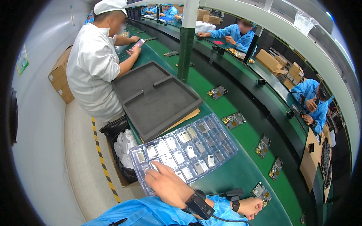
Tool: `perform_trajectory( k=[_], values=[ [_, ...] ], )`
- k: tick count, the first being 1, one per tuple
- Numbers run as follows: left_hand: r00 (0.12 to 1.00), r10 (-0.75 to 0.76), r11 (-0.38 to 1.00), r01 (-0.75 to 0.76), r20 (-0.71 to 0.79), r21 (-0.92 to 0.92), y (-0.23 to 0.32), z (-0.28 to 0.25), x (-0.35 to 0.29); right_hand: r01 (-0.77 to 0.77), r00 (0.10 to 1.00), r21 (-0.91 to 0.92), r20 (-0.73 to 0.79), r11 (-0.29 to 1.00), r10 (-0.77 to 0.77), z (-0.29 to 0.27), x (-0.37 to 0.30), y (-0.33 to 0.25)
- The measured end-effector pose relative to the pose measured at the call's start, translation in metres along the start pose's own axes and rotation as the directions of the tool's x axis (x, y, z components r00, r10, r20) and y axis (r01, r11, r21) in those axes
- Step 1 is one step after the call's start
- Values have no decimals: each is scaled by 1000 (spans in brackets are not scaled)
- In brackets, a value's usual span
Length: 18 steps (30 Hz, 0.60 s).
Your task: Manually assemble and inspect circuit boards and internal electronic components on a factory production line.
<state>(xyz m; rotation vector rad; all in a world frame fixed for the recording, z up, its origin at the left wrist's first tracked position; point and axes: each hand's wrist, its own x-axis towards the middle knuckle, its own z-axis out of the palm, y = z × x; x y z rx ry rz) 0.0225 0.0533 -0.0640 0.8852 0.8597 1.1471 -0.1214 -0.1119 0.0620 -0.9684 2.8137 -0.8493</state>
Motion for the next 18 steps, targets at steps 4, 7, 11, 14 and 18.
perform_trajectory(
  k=[4, 7, 11, 14, 18],
  values=[
    [1000, -22, 999, 22, -4, -44, -5, -1, 0, 78, 996, 115, 29, 990, -82, 1, -13, 4],
    [999, -19, 999, 20, 44, -32, -9, -4, 1, 164, 944, 264, -321, 950, -74, -7, -42, 7],
    [964, 223, 973, -211, -143, 98, 1, 6, 8, 168, 708, 598, -626, 784, 326, -40, -130, 8],
    [782, 508, 853, -399, -362, 336, 19, -21, -17, 444, 496, 760, -650, 475, 576, -40, -202, 14],
    [542, 611, 784, -313, -577, 536, 41, -39, -10, 579, 201, 723, -575, 378, 793, -24, -293, 15]
  ],
)
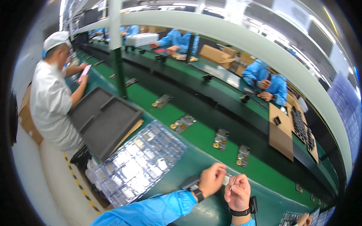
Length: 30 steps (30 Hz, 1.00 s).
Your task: Manually assemble and inspect circuit boards and internal electronic components on a factory production line.
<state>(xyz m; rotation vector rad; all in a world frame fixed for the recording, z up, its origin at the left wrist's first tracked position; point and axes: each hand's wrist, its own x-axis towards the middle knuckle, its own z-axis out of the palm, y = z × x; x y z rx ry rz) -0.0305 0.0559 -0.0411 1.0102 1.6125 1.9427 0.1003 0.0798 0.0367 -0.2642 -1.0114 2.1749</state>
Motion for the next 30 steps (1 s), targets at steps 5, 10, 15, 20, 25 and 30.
perform_trajectory(
  k=[5, 10, 15, 20, 25, 30],
  values=[
    [926, 375, 772, -286, -43, 568, 2, -7, 55, -58, 947, -196, -320, 979, -7, -76, -40, -24],
    [987, 161, 311, -75, 25, 947, -17, 14, 84, -71, 925, -800, -277, 596, -262, -110, -64, -25],
    [994, 79, 323, -96, 74, 942, -12, 15, 88, -134, 902, -980, -182, 147, -391, -95, -67, -42],
    [997, 29, 414, -72, 65, 907, -10, 15, 96, -150, 864, -981, -192, 126, -465, -92, -66, -46],
    [995, 41, 418, -99, 90, 903, -14, 24, 105, -180, 856, -984, -148, -18, -496, -98, -73, -56],
    [995, 37, 685, -96, 98, 722, -20, 16, 112, -280, 892, -958, -238, -56, -385, -99, -74, -64]
  ],
)
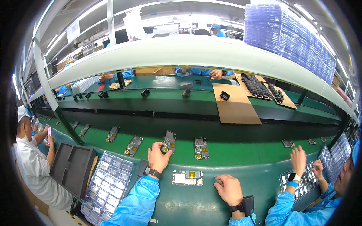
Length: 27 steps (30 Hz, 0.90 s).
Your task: Manually assemble and inspect circuit boards and internal electronic components on a factory production line.
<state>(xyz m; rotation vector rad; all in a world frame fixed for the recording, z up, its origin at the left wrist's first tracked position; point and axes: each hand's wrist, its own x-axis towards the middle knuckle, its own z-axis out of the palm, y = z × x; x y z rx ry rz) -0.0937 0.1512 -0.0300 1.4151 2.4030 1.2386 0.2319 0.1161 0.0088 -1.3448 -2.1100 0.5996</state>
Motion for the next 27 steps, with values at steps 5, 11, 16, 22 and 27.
perform_trajectory(
  k=[5, 11, 16, 22, 27],
  values=[
    [981, -13, 860, -89, -195, -502, -23, 2, -1, 149, 988, 84, 30, 985, -152, 11, 4, 14],
    [961, -259, 335, -4, -96, -942, -9, -16, -17, 564, 822, 28, 76, 825, -565, 38, 27, -19],
    [919, -393, 166, 55, -15, -985, -16, -41, -57, 645, 749, 59, 148, 762, -646, 81, 74, -30],
    [915, -399, 60, 87, 56, -994, -21, -71, -100, 637, 751, 146, 102, 757, -652, 123, 124, -53],
    [935, -324, 72, 175, 143, -982, -12, -83, -97, 716, 693, -6, -120, 698, -711, 139, 161, -59]
  ],
)
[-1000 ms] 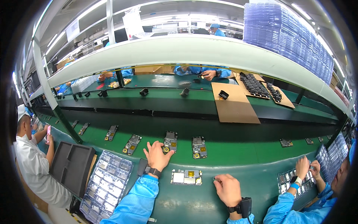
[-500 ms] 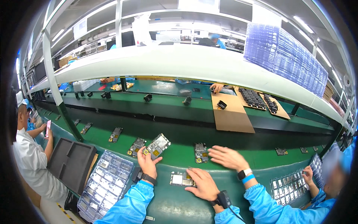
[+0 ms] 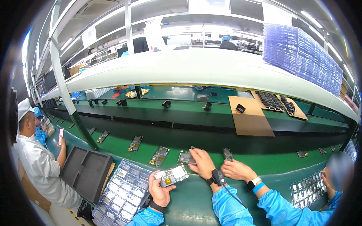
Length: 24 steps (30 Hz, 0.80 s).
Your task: Manually assemble and inspect circuit boards and internal electronic components on a factory production line.
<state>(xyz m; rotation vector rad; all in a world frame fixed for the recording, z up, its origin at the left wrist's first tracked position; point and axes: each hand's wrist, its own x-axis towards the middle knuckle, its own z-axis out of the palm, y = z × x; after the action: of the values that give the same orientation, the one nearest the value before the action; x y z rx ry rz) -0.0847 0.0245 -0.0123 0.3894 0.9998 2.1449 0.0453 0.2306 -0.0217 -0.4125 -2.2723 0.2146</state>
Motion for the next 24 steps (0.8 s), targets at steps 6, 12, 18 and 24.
perform_trajectory(
  k=[6, 12, 18, 24],
  values=[
    [981, -58, 962, 5, 184, 273, 7, 10, -11, -241, 894, 216, -329, 946, 303, -30, -1, -52],
    [873, -35, 759, -293, 486, 581, 22, 27, -27, -145, 989, 412, 74, 900, 125, -72, -42, -107],
    [672, -186, 603, -498, 717, 623, 24, 33, -38, -231, 971, 245, 111, 941, 210, -100, -100, -123],
    [597, -135, 556, -615, 791, 559, 9, 41, -61, -178, 981, 246, 122, 953, 152, -122, -115, -131]
  ],
)
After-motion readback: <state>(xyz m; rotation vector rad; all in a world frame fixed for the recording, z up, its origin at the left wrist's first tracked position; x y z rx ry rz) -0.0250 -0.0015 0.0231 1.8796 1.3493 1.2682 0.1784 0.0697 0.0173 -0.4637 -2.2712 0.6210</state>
